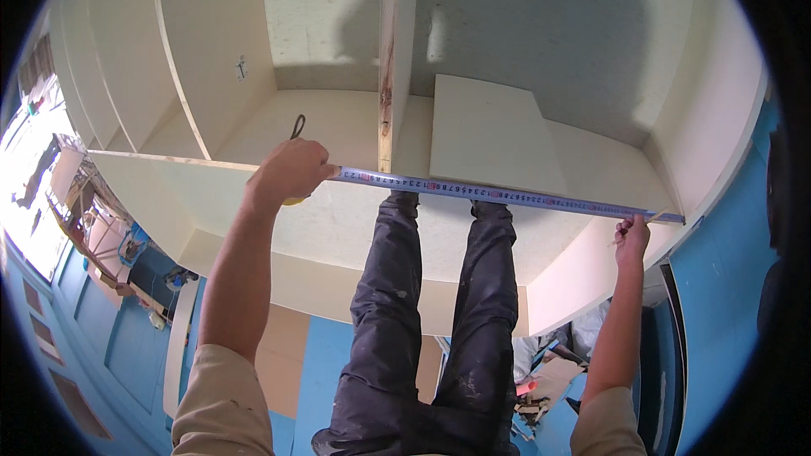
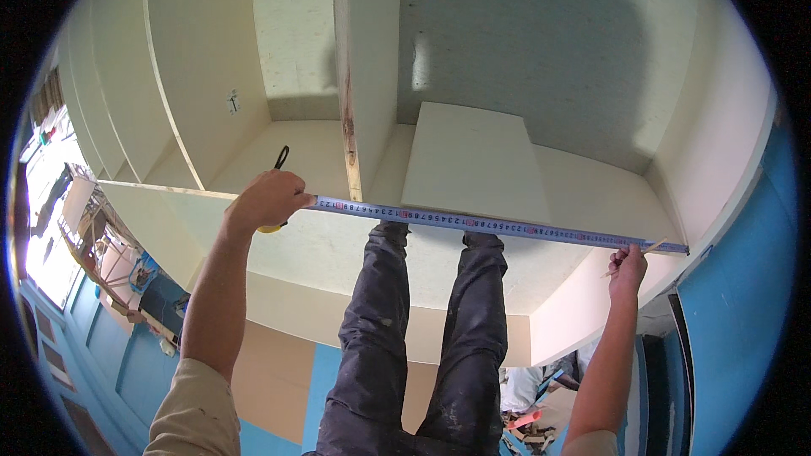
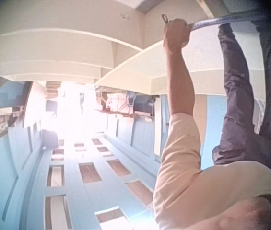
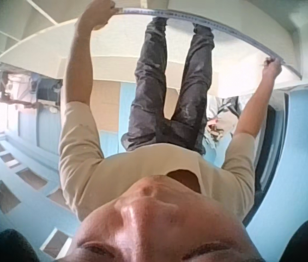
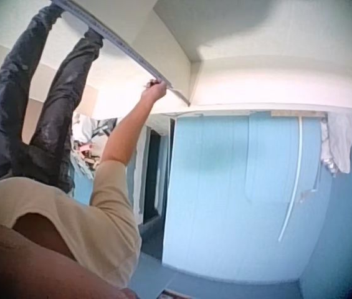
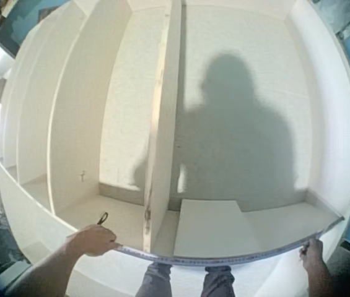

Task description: The person assembles a white wooden cabinet by attaching a side panel with a pneumatic nail gun, then measures and marks wood pieces with a tape measure and pencil. The person also handles a circular saw and an air compressor during the process.

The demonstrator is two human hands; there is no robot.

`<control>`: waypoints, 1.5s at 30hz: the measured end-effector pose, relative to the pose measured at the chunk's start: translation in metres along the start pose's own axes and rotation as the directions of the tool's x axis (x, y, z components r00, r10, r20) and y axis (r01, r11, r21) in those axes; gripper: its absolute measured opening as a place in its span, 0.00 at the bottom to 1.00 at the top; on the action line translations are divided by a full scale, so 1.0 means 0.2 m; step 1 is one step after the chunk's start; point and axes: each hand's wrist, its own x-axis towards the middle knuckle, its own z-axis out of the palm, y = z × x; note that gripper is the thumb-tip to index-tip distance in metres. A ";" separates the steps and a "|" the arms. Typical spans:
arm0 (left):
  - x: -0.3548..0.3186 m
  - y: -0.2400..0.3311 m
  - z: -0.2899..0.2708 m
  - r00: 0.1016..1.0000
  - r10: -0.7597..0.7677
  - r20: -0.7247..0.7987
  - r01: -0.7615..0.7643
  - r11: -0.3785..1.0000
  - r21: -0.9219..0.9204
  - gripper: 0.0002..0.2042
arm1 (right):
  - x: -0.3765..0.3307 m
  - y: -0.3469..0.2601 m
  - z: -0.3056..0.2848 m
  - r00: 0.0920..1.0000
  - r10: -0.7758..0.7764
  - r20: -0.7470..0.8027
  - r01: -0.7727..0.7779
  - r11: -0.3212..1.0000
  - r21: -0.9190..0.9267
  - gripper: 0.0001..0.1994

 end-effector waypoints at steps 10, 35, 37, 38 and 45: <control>-0.02 0.04 0.01 0.999 -0.043 0.003 0.042 0.999 0.029 0.17 | 0.00 0.00 -0.01 1.000 -0.003 0.019 0.003 1.000 -0.015 0.11; 0.07 0.08 -0.09 0.962 -0.147 0.231 0.130 0.988 0.086 0.17 | -0.06 -0.03 0.01 1.000 -0.006 0.028 0.007 0.999 -0.045 0.10; 0.09 0.06 -0.08 0.964 -0.124 0.234 0.105 0.990 0.093 0.17 | -0.05 -0.03 0.00 1.000 0.007 0.026 -0.006 0.999 -0.048 0.10; 0.09 0.06 -0.08 0.965 -0.112 0.236 0.092 0.991 0.096 0.17 | -0.05 -0.03 0.00 0.999 -0.002 0.038 0.004 0.999 -0.050 0.10; 0.08 0.08 -0.10 0.962 -0.146 0.231 0.131 0.988 0.076 0.17 | -0.04 -0.03 0.00 0.998 -0.018 0.052 0.019 0.999 -0.031 0.10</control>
